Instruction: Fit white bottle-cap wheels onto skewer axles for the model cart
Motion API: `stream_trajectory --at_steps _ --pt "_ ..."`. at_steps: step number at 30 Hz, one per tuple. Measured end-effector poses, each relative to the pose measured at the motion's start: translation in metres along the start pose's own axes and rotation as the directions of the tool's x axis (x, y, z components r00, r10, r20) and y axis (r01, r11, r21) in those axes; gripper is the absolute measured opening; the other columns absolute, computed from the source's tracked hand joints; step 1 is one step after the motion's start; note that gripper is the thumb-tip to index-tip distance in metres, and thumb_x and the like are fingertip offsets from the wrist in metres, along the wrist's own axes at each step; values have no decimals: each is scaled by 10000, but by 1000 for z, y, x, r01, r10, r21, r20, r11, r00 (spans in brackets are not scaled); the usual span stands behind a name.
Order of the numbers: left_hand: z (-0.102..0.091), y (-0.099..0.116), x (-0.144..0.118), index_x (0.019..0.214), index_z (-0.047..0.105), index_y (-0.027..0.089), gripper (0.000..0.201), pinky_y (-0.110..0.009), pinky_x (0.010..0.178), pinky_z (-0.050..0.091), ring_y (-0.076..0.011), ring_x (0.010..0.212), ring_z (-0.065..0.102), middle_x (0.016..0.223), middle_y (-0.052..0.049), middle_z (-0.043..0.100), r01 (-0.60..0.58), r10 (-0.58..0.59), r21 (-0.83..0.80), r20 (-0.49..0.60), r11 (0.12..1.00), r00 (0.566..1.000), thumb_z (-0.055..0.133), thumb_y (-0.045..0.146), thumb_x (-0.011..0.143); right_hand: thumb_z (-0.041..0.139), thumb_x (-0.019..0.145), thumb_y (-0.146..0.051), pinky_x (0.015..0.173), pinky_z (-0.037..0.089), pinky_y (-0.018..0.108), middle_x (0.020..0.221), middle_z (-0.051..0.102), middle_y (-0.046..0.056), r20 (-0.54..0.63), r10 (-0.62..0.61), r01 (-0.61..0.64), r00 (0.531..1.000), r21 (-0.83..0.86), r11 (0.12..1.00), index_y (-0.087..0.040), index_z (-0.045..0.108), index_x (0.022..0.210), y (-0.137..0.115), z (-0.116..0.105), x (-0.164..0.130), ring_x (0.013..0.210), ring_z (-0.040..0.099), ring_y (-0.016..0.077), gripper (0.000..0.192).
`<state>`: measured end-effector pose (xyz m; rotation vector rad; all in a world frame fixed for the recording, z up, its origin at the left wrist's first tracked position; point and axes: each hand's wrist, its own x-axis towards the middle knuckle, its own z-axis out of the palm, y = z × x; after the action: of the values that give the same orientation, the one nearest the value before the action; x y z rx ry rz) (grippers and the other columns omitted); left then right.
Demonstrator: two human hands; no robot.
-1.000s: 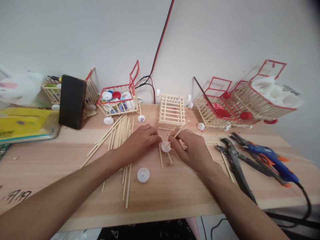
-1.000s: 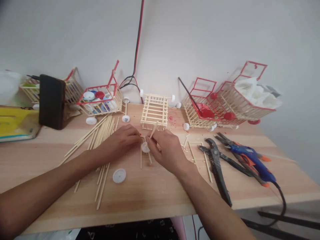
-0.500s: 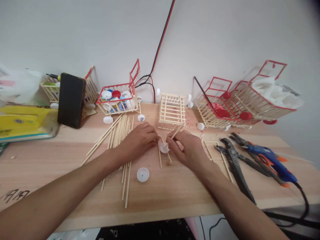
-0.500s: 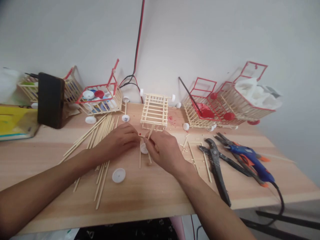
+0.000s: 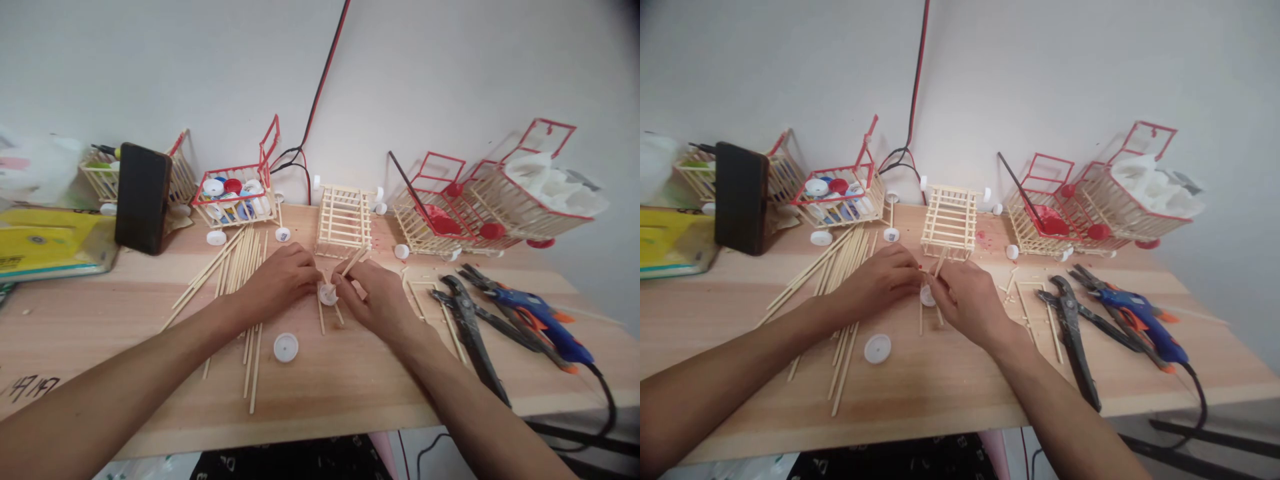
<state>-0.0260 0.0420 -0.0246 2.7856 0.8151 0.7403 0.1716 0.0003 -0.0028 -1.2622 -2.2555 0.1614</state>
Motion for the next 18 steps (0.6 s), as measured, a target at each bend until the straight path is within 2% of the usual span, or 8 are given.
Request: stream_trajectory --at_steps 11,18 --pt "1 -1 1 860 644 162 155 -333 795 387 -189 871 497 862 -49 624 -8 8 3 9 1000 1000 533 268 879 438 911 -305 613 366 277 694 612 47 9 -1 1 1000 -3 1000 -160 604 799 0 1 1 663 544 164 247" --pt "-1 0 0 937 648 162 176 -330 809 403 -181 878 508 883 -55 633 -20 20 4 -21 1000 1000 476 159 897 445 906 -292 609 364 274 688 612 44 16 -2 2 1000 -14 1000 -161 601 795 2 2 0 654 542 161 232"
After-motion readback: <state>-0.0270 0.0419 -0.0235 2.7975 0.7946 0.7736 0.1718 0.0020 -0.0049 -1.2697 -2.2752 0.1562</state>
